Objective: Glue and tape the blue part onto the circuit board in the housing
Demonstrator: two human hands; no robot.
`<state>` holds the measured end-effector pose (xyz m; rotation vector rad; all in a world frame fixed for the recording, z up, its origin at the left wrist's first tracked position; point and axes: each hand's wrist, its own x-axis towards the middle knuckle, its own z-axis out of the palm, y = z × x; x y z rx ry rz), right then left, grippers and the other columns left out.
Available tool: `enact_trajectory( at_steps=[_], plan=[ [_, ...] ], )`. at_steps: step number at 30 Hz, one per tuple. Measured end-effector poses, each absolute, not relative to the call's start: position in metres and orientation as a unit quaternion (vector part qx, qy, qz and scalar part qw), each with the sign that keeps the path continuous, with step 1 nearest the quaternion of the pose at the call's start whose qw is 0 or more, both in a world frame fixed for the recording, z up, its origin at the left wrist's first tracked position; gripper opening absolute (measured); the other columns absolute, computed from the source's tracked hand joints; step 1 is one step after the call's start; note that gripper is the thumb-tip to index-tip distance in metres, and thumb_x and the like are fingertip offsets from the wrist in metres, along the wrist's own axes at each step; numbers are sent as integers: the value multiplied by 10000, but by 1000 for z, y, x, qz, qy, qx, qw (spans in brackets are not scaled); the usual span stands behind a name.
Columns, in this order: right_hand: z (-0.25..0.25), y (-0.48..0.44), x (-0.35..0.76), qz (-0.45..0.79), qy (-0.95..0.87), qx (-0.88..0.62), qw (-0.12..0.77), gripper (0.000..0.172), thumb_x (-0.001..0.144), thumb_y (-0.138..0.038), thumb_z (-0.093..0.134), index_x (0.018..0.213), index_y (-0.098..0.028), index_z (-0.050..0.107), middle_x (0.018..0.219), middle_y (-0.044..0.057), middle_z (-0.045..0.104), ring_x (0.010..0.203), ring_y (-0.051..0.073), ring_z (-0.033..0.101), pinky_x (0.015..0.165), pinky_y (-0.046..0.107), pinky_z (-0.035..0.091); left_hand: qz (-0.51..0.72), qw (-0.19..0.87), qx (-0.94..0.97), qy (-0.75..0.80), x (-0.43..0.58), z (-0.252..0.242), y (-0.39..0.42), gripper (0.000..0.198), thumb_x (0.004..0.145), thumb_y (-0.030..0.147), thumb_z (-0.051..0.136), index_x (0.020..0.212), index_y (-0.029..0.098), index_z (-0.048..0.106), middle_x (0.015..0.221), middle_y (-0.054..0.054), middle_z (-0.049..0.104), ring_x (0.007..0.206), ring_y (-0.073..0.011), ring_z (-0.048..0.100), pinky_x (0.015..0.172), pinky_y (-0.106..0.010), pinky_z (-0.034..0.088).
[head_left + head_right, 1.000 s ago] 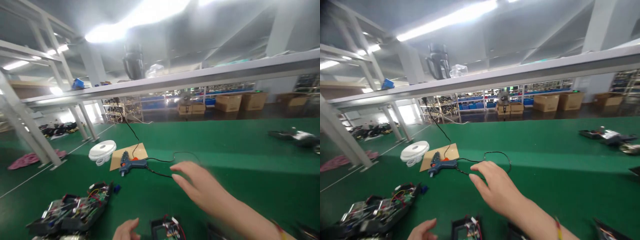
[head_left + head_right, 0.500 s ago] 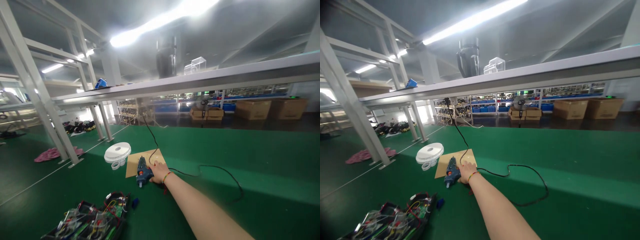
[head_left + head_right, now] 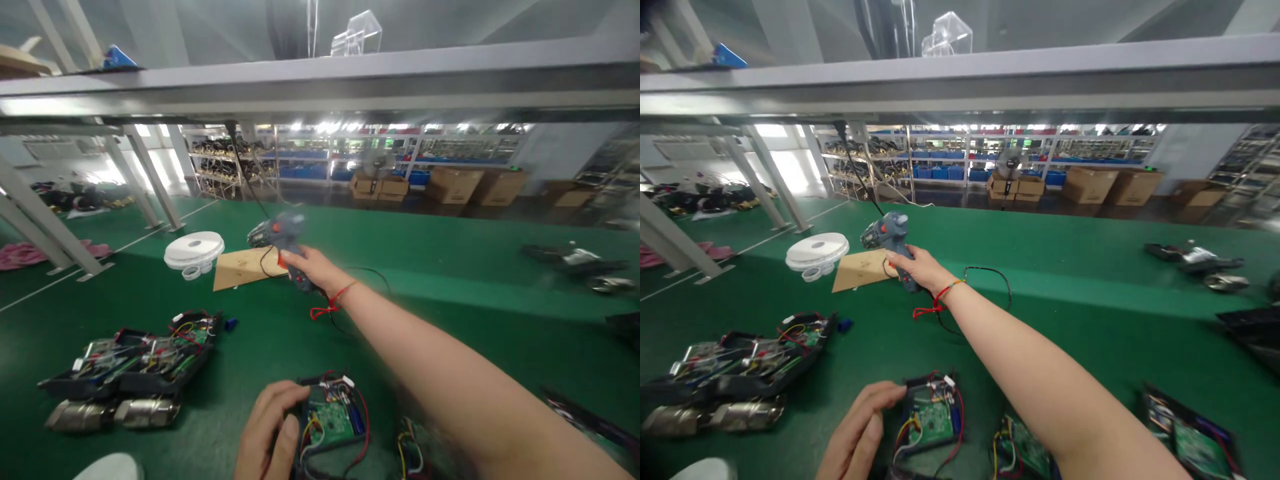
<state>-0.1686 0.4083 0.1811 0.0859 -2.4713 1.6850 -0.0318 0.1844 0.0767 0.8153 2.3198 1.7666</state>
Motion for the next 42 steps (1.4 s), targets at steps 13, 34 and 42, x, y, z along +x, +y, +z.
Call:
enact_trajectory(
  at_steps=[13,34,42],
  plan=[
    [188,492,52,780,-617,-108,-5,429,775,-323,753,1171,-175,677,1143,144,709,618,132,660,496,195,553,327,69,446,830,-39,100,178,565,858,583,612,1336,283,583,1301,-87,636,1223,-280,577,1014,-462,522],
    [151,470,71,786,-606,-114,-43,408,749,-321,736,1117,-167,649,1179,133,701,580,109,659,504,206,531,158,59,627,760,-17,86,216,80,809,368,770,850,430,740,1023,46,684,994,-204,616,853,-348,424],
    [129,451,58,818,-551,-104,-127,455,713,-308,734,1122,-135,633,1141,138,706,639,135,697,516,188,550,166,-59,569,803,-21,99,203,285,892,583,583,936,349,740,1173,-6,703,1002,-228,686,817,-370,570]
  ],
)
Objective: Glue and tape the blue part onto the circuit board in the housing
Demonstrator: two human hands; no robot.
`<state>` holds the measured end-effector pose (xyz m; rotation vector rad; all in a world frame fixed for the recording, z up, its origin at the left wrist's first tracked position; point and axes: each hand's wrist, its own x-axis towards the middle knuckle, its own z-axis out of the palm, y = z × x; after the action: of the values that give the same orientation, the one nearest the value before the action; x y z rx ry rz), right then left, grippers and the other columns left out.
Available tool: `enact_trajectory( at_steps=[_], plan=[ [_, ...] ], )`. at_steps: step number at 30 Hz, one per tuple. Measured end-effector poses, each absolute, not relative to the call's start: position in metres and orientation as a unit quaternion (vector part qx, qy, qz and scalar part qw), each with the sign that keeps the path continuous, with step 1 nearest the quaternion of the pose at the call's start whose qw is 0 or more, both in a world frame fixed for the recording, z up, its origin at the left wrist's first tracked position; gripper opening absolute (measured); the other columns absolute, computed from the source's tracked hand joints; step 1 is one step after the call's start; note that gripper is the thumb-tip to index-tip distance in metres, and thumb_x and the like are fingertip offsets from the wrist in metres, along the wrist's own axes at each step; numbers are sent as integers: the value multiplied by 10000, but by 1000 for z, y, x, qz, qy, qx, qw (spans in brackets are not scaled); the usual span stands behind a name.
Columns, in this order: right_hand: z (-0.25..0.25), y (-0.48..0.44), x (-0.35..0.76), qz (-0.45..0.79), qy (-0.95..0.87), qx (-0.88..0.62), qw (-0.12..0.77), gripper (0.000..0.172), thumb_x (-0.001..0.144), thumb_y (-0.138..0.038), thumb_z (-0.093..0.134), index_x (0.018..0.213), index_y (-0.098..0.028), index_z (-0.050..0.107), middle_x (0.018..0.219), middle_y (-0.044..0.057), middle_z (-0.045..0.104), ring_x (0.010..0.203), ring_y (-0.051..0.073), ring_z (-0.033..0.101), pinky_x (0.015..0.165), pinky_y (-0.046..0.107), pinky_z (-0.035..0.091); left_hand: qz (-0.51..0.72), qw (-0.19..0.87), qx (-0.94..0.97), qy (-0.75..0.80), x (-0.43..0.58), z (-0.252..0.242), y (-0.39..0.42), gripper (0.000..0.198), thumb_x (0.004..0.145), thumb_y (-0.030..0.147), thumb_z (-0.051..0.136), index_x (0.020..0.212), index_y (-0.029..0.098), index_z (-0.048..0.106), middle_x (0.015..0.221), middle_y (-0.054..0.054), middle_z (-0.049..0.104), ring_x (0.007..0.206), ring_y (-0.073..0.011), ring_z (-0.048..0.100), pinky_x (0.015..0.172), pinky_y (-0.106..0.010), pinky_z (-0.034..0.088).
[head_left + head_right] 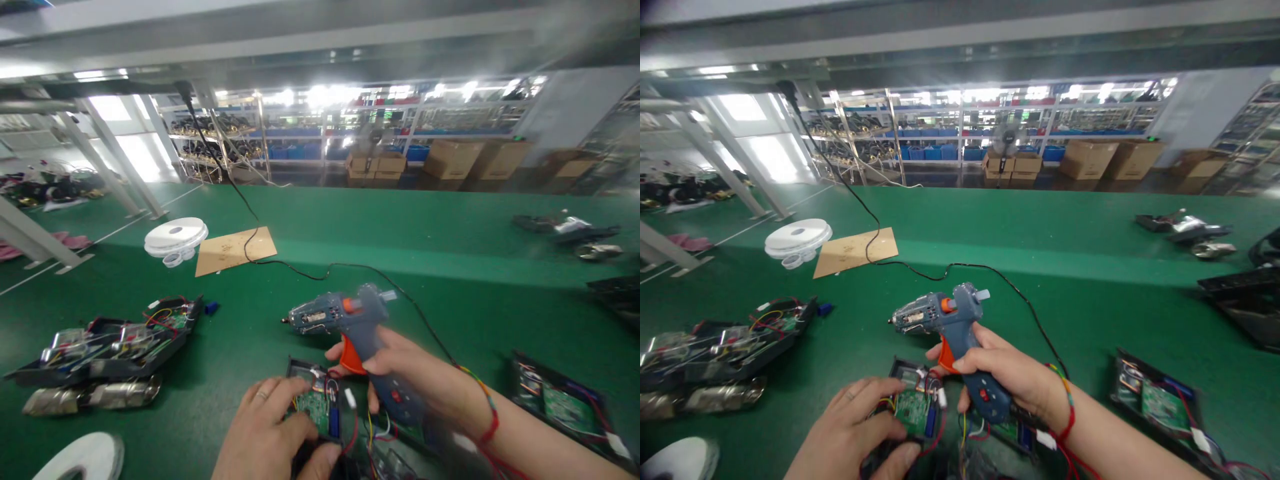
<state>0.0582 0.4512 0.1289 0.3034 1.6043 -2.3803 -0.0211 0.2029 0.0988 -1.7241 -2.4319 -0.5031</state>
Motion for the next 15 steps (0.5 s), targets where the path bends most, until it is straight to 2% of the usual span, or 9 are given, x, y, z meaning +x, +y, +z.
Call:
enact_trajectory(
  at_steps=[2,4,9,13,15],
  plan=[
    [125,449,57,-820,544,117,137,481,694,-302,745,1128,-129,632,1125,121,707,550,95,659,531,192,555,-101,104,-553,-820,-21,100,203,532,847,695,562,1183,298,677,1277,-83,662,1071,-296,677,813,-432,600],
    [120,449,58,-822,539,122,139,493,677,-296,763,1126,-139,631,1142,108,699,570,105,663,533,204,562,-62,108,-557,-821,-20,94,203,749,803,764,554,1298,203,606,1256,-119,671,1059,-306,684,832,-438,609],
    [113,456,62,-810,548,123,171,473,733,-323,731,1165,-156,636,1179,119,700,586,120,679,522,203,533,-38,117,-557,-821,-16,76,198,622,821,707,588,1132,177,683,1084,-44,736,988,-258,690,844,-369,596],
    [121,459,63,-807,546,139,176,493,712,-336,741,1162,-158,647,1247,127,669,569,112,682,528,204,536,-38,160,-566,-808,-14,72,194,555,845,687,579,1096,204,688,1042,-12,739,944,-225,686,764,-320,591],
    [124,459,62,-810,539,145,179,492,700,-323,745,1152,-156,647,1267,132,659,544,99,673,531,207,544,-36,172,-558,-811,-15,72,193,560,841,710,566,1093,225,687,1083,-22,729,928,-230,683,715,-327,587]
  ],
)
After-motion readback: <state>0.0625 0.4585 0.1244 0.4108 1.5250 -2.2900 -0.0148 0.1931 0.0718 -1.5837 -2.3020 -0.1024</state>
